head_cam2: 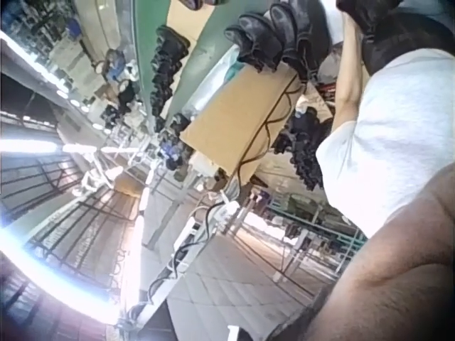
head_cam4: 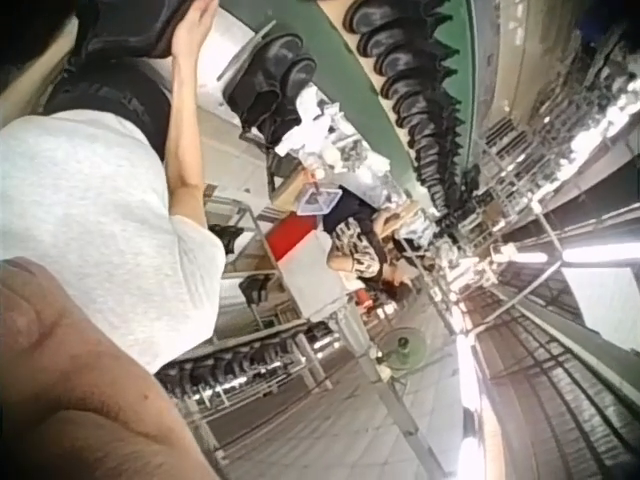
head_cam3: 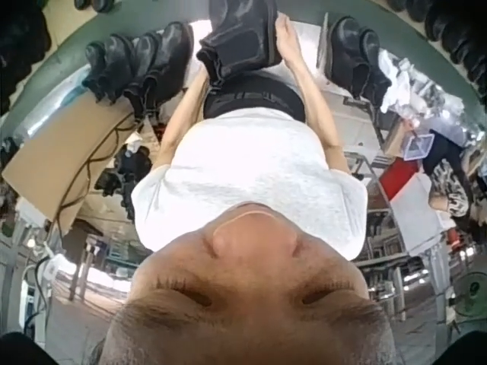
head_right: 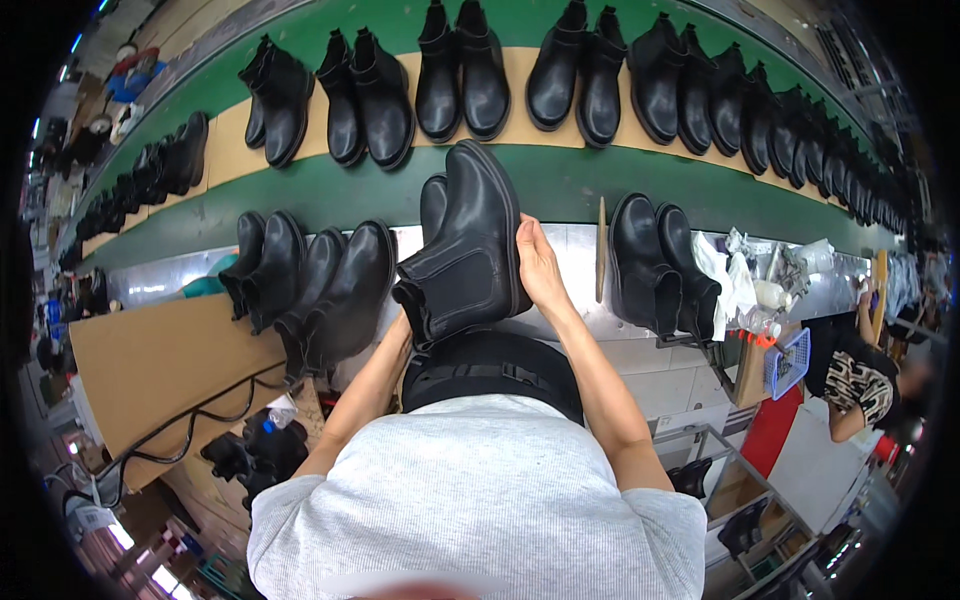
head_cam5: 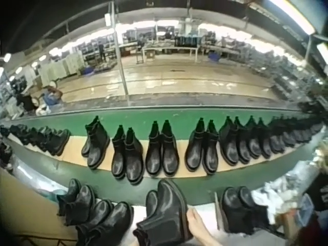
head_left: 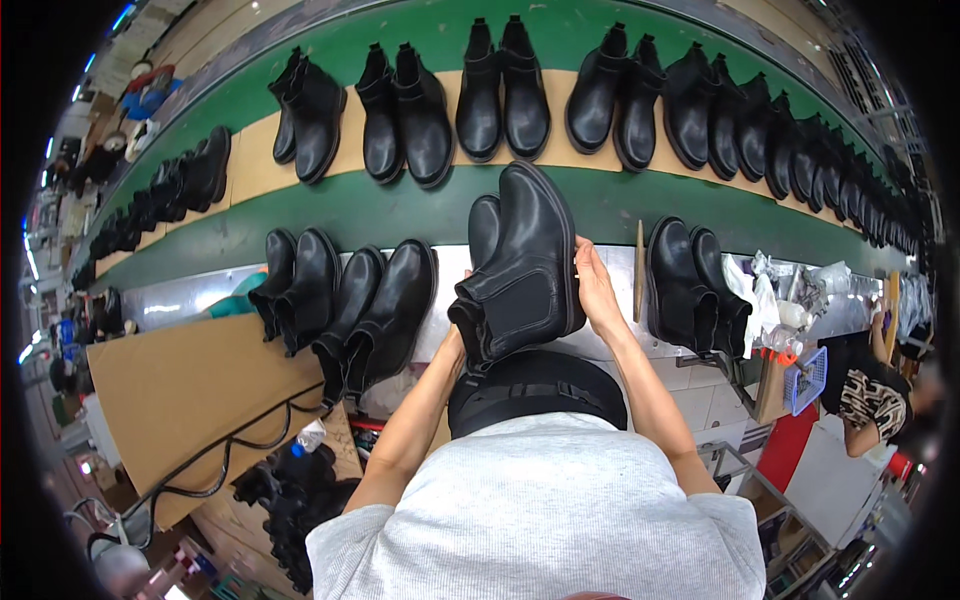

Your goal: Inspecting and cleaning black leather boots on a factory assembly line.

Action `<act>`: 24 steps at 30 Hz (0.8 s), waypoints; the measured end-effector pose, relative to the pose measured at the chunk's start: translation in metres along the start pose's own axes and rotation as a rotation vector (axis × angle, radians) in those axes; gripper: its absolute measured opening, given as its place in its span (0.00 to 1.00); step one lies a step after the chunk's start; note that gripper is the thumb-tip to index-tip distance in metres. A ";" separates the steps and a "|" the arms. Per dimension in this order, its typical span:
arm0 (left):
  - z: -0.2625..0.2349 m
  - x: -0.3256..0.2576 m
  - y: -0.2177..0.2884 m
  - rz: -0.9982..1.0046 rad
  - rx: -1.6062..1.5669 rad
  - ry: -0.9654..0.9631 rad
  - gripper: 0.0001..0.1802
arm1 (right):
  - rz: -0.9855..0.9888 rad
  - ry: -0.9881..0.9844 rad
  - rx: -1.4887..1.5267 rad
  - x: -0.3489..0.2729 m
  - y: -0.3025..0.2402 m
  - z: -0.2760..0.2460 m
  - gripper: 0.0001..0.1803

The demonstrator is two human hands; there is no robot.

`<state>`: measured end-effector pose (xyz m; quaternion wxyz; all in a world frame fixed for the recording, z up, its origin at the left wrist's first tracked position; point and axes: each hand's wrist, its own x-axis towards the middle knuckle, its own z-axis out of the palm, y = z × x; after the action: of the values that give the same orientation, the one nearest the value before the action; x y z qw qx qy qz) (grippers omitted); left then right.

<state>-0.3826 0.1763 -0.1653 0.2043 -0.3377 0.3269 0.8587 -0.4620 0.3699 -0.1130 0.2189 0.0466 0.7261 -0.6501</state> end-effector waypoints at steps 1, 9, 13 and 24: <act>0.006 -0.002 0.004 -0.001 -0.030 -0.008 0.39 | 0.005 -0.056 0.044 0.000 -0.008 -0.002 0.39; -0.017 0.023 0.032 0.164 -0.209 -0.530 0.31 | -0.048 0.109 0.237 0.013 0.013 0.007 0.32; 0.004 -0.025 0.051 0.333 0.809 -0.471 0.24 | 0.425 -0.118 1.080 -0.011 -0.026 0.000 0.28; 0.026 -0.042 0.038 0.483 0.441 -0.353 0.25 | 0.440 -0.236 0.973 0.022 0.032 -0.022 0.28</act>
<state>-0.3865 0.1624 -0.1046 0.1168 -0.0451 0.5340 0.8362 -0.4759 0.3908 -0.1494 0.3831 0.2200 0.2851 -0.8506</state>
